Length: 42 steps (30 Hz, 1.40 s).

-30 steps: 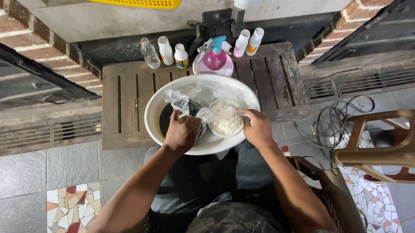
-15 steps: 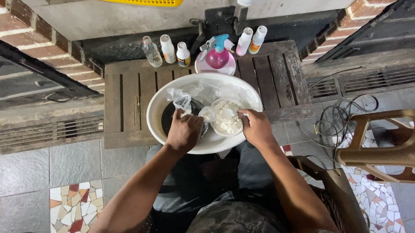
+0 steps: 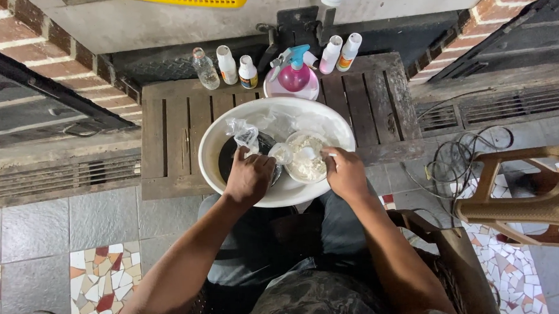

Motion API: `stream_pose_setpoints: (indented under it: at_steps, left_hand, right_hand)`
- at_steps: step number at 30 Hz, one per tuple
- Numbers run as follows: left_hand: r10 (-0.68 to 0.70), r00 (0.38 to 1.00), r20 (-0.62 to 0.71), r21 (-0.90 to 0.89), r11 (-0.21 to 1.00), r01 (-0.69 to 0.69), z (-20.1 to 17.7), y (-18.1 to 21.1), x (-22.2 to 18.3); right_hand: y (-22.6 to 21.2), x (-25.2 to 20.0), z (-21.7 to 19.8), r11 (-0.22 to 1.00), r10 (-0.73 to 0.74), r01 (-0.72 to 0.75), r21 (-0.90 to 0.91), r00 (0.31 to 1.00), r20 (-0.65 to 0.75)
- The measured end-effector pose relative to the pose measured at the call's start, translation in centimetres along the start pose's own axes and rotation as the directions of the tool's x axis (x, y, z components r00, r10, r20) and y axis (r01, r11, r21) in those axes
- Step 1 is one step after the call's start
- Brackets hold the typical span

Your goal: Scooping white powder from a bowl into a small plastic bag using a spoon.

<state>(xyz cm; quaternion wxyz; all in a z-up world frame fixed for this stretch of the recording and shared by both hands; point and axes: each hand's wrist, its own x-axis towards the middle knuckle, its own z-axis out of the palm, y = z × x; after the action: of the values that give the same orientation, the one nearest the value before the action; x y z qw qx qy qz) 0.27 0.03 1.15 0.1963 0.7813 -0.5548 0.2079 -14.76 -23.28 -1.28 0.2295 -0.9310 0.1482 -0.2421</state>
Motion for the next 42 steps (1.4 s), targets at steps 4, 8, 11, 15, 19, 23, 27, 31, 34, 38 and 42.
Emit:
stream_pose_setpoints:
  at_steps: [4, 8, 11, 15, 19, 23, 27, 31, 34, 38, 42]
  left_hand:
    - [-0.002, 1.0, 0.024, 0.009, 1.0, 0.002, 0.1, 0.0, -0.1]
    - [-0.014, 0.999, 0.051, 0.025, 1.0, 0.013, 0.1, 0.2, -0.2]
    - [-0.005, 0.999, 0.042, 0.032, 0.999, 0.003, 0.2, 0.0, 0.0]
    - [0.003, 1.0, 0.02, 0.024, 1.0, -0.003, 0.4, -0.1, -0.3]
    - [0.007, 1.0, 0.024, 0.046, 0.999, -0.008, 0.2, -0.1, 0.0]
    - [0.007, 1.0, 0.028, 0.026, 1.0, -0.008, 0.3, -0.1, 0.0]
    - [-0.006, 0.999, 0.053, 0.035, 0.999, 0.005, 0.2, 0.0, -0.1]
    - [-0.009, 0.997, 0.077, 0.024, 1.0, 0.007, 0.3, 0.2, -0.2]
    - [-0.021, 0.992, 0.125, 0.038, 0.999, 0.016, 0.2, 0.2, -0.2]
    - [0.0, 0.997, 0.084, 0.018, 1.0, -0.001, 0.7, 0.0, -0.4]
    - [-0.002, 0.996, 0.087, 0.024, 1.0, 0.0, 0.8, 0.0, -0.5]
  right_hand:
    - [0.1, 0.0, -0.1, 0.998, -0.023, 0.023, -0.057, 1.0, 0.012]
    - [0.6, -0.1, 0.1, 1.0, 0.018, -0.018, -0.017, 1.0, 0.019]
    - [0.4, 0.4, -0.4, 0.999, 0.047, -0.047, 0.003, 0.998, 0.044]
    - [0.5, 0.4, -0.3, 0.998, 0.064, -0.066, 0.019, 0.996, 0.068]
    - [0.5, 1.0, -1.3, 0.994, 0.097, -0.097, 0.045, 0.995, 0.002]
    - [2.4, 0.5, -0.2, 0.991, 0.128, -0.129, -0.026, 0.991, -0.023]
    - [2.3, 0.4, -0.1, 0.991, 0.129, -0.131, -0.018, 0.989, -0.072]
    - [2.8, 0.5, -0.1, 0.989, 0.14, -0.143, -0.035, 0.987, -0.084]
    - [2.8, 0.6, -0.2, 0.994, 0.112, -0.111, 0.027, 0.991, -0.069]
    - [2.6, 0.3, -0.3, 0.982, 0.188, -0.187, 0.015, 0.978, -0.088]
    - [3.2, -0.2, 0.2, 0.973, 0.23, -0.226, 0.052, 0.967, -0.107]
